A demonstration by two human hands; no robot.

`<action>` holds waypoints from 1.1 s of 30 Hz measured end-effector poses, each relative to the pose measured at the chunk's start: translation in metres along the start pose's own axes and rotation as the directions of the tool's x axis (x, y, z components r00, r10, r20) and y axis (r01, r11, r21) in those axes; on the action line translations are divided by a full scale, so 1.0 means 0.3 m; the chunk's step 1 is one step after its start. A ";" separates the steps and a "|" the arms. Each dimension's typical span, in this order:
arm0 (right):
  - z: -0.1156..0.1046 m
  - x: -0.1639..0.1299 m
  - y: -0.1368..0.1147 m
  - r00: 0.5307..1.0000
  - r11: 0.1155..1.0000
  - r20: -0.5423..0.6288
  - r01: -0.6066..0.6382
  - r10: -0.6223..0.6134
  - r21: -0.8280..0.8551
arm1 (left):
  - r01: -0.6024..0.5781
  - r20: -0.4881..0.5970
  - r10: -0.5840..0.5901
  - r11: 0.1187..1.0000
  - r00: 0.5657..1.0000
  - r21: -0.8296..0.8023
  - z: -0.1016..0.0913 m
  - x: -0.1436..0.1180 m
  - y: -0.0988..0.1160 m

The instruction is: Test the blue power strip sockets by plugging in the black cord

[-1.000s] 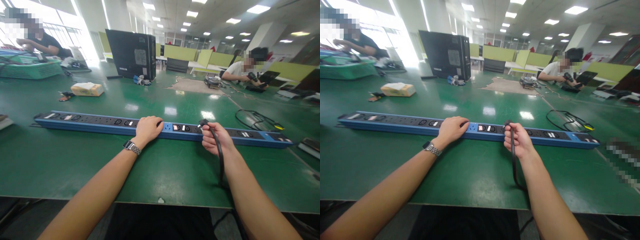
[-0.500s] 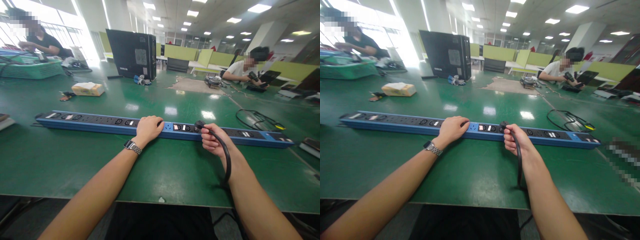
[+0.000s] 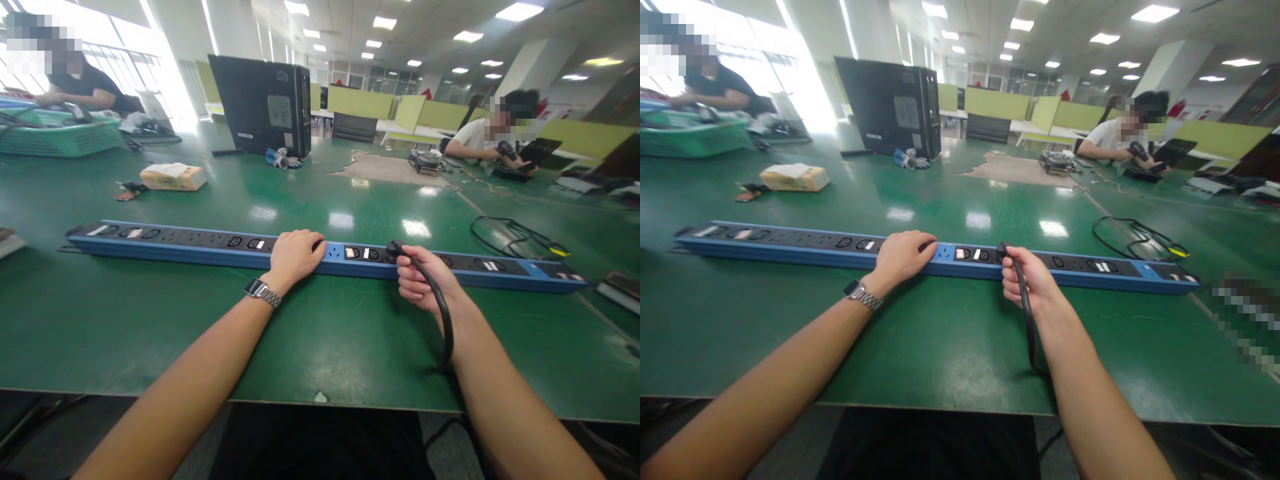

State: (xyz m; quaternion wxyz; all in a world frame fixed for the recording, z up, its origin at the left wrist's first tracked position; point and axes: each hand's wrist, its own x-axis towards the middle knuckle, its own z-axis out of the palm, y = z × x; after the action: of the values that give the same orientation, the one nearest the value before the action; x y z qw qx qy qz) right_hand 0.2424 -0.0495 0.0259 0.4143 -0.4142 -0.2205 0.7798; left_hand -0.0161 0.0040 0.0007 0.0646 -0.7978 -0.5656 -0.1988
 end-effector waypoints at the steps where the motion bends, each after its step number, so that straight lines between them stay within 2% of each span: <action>1: -0.002 0.003 0.003 1.000 1.000 0.018 -0.003 0.002 0.012 | -0.001 0.000 0.001 1.000 1.000 0.000 0.001 0.000 0.000; 9: 0.006 0.013 0.022 0.997 0.998 0.070 0.023 -0.026 0.050 | -0.006 -0.013 0.006 1.000 1.000 0.002 0.004 0.001 -0.001; 13: 0.018 0.009 0.024 0.999 0.999 -0.032 0.035 -0.036 -0.017 | -0.008 -0.010 0.008 1.000 1.000 0.004 0.004 0.001 0.000; 17: 0.028 0.001 0.025 0.982 0.982 -0.149 0.093 -0.118 -0.161 | -0.009 -0.010 0.009 1.000 1.000 0.007 0.004 0.002 0.001; 23: 0.037 -0.010 0.047 0.970 0.967 -0.201 0.085 -0.136 -0.241 | -0.018 -0.005 0.018 1.000 1.000 0.000 0.001 -0.001 0.001; 28: 0.029 -0.003 0.076 0.973 0.963 -0.172 0.112 -0.157 -0.245 | -0.008 -0.003 0.008 1.000 1.000 -0.001 -0.002 -0.001 0.002; 33: -0.004 -0.004 0.041 0.991 0.981 -0.101 0.065 -0.084 -0.182 | -0.005 0.000 0.005 1.000 1.000 -0.007 0.001 -0.001 0.000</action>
State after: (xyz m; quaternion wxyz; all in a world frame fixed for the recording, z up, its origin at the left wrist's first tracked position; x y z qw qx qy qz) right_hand 0.2380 -0.0573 0.0173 0.4158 -0.4825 -0.2819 0.7175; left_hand -0.0160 0.0038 0.0004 0.0622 -0.7995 -0.5627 -0.2006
